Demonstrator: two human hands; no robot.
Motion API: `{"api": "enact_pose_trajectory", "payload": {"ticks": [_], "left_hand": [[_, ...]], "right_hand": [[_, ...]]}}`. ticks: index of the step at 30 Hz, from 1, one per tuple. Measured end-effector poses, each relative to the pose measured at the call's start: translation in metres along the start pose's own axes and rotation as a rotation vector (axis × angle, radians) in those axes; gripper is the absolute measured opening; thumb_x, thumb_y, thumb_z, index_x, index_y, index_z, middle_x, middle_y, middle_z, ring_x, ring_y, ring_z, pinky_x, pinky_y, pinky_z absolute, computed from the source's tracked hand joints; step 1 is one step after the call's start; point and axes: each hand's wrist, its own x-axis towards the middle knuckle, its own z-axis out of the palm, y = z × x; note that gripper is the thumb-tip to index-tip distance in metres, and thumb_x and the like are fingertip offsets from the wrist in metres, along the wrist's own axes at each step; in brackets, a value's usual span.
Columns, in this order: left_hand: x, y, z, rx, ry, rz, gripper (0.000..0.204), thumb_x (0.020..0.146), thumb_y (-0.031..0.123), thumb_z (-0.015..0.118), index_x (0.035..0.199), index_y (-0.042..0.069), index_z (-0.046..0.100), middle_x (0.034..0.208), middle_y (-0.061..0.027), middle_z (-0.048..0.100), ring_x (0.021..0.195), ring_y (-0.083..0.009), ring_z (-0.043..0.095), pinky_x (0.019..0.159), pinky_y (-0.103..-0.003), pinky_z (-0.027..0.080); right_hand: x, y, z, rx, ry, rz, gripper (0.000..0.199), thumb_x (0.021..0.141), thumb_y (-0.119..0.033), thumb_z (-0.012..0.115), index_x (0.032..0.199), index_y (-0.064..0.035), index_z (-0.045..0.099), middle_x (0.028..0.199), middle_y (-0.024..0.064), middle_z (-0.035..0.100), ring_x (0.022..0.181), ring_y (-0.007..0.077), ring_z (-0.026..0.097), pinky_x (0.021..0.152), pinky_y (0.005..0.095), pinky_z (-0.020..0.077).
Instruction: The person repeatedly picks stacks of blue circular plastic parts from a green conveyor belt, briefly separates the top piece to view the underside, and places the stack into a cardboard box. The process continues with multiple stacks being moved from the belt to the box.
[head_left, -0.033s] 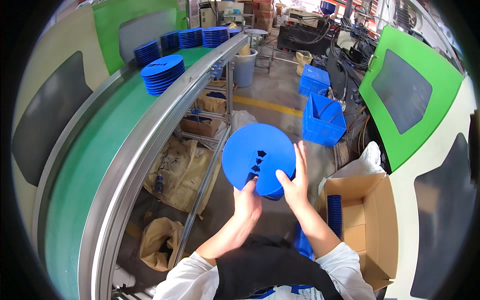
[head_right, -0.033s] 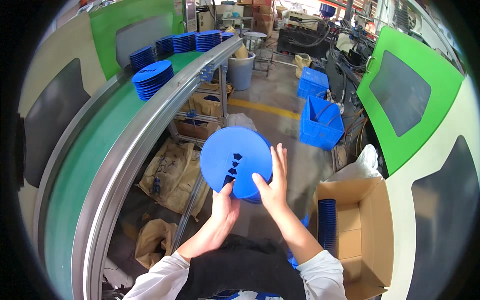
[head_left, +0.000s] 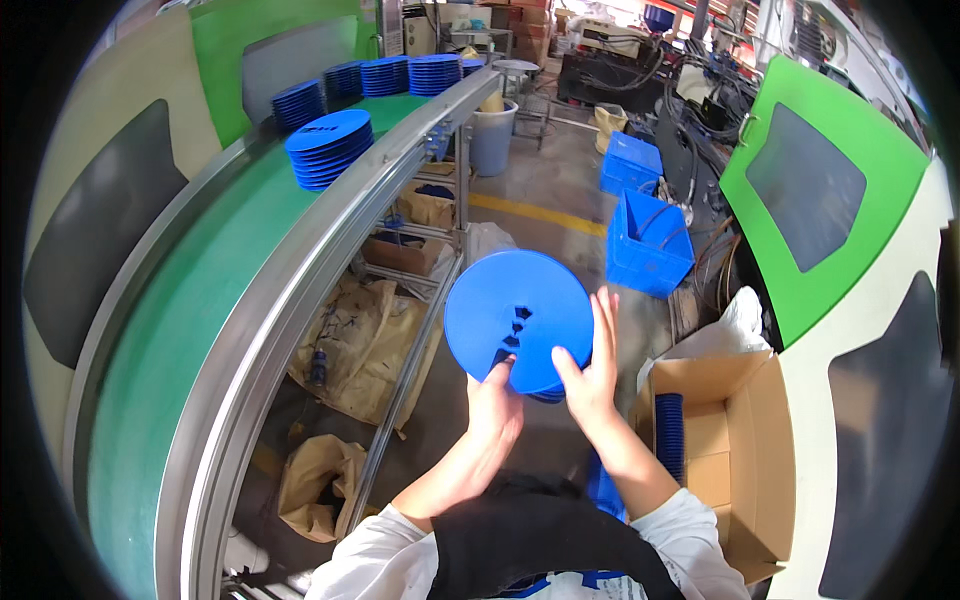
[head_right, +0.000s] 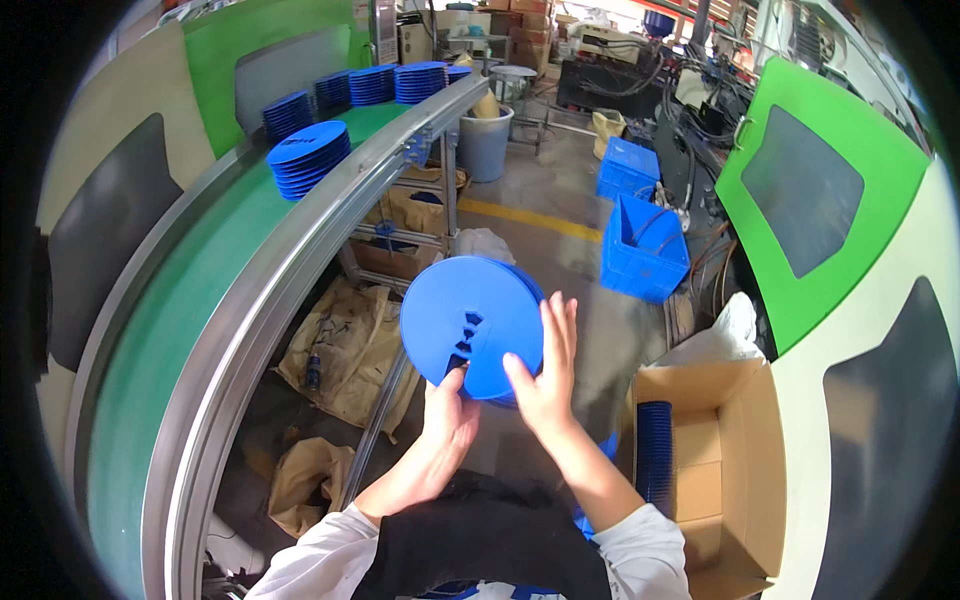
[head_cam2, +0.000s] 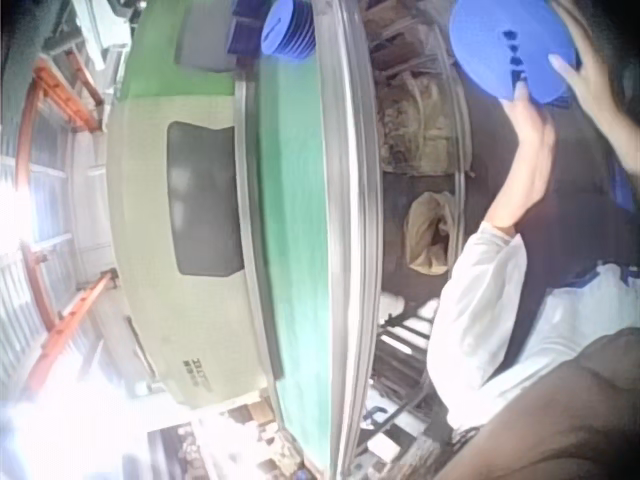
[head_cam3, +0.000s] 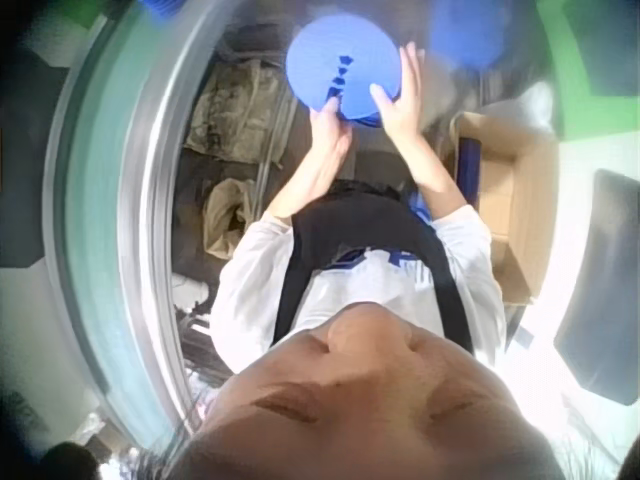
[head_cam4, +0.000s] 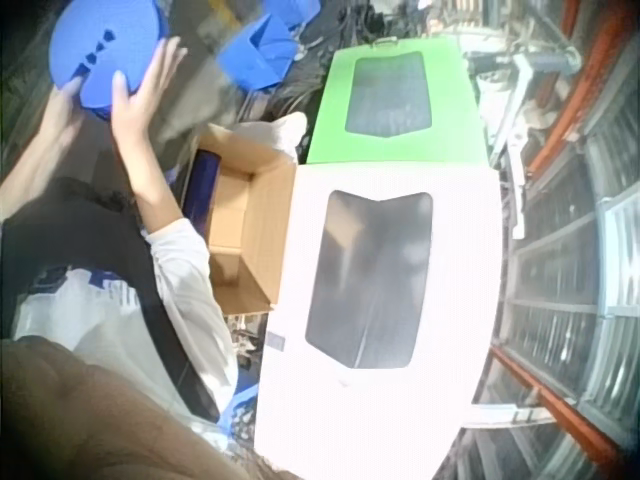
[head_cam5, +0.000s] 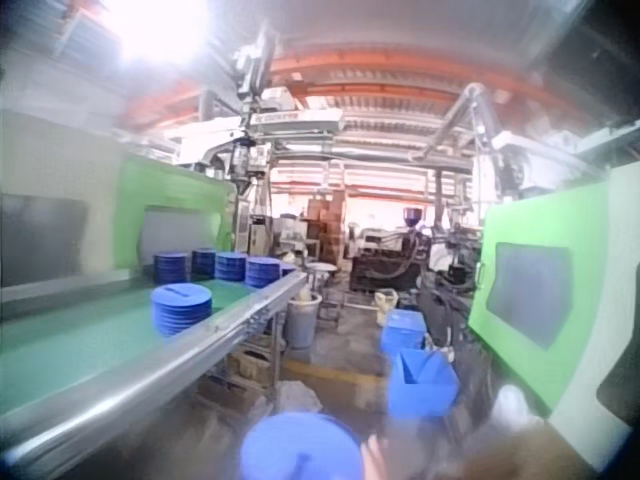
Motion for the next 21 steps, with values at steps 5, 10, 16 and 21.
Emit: {"api": "enact_pose_trajectory", "payload": {"ticks": [5, 10, 16, 21], "left_hand": [[0.027, 0.009, -0.046, -0.009, -0.171, -0.291, 0.053, 0.096, 0.008, 0.047, 0.147, 0.012, 0.033, 0.138, -0.0133, 0.047, 0.123, -0.0271, 0.052, 0.102, -0.042, 0.046], [-0.019, 0.075, -0.021, 0.203, -0.568, -0.445, 0.055, 0.104, 0.031, 0.041, 0.153, 0.011, 0.024, 0.152, -0.0164, 0.035, 0.134, -0.0259, 0.044, 0.109, -0.038, 0.042], [-0.02, 0.07, -0.013, 0.171, -0.634, -0.36, 0.056, 0.103, 0.03, 0.042, 0.153, 0.013, 0.023, 0.149, -0.0158, 0.037, 0.132, -0.0257, 0.045, 0.108, -0.039, 0.043], [-0.019, 0.07, -0.017, 0.156, -0.619, -0.301, 0.057, 0.103, 0.028, 0.044, 0.153, 0.014, 0.022, 0.146, -0.0154, 0.039, 0.131, -0.0255, 0.046, 0.107, -0.039, 0.043]], "right_hand": [[-0.024, -0.031, 0.002, 0.231, -0.07, -0.728, 0.073, 0.096, -0.059, 0.04, 0.155, -0.019, 0.023, 0.157, 0.018, 0.027, 0.147, 0.0413, 0.015, 0.114, 0.0643, 0.0031], [0.009, -0.013, 0.011, 0.253, -0.105, -0.059, 0.078, 0.091, -0.032, 0.061, 0.152, -0.0025, 0.023, 0.158, 0.0193, 0.022, 0.148, 0.0382, 0.013, 0.118, 0.0509, 0.0079], [0.01, -0.014, 0.027, 0.414, -0.008, 0.119, 0.071, 0.091, -0.017, 0.06, 0.151, -0.0035, 0.025, 0.156, 0.0175, 0.026, 0.148, 0.0328, 0.017, 0.119, 0.044, 0.016], [0.002, -0.033, 0.009, 0.024, 0.053, -0.41, 0.07, 0.096, -0.03, 0.056, 0.151, -0.0006, 0.024, 0.157, 0.0208, 0.024, 0.147, 0.0382, 0.015, 0.118, 0.0511, 0.0139]]}}
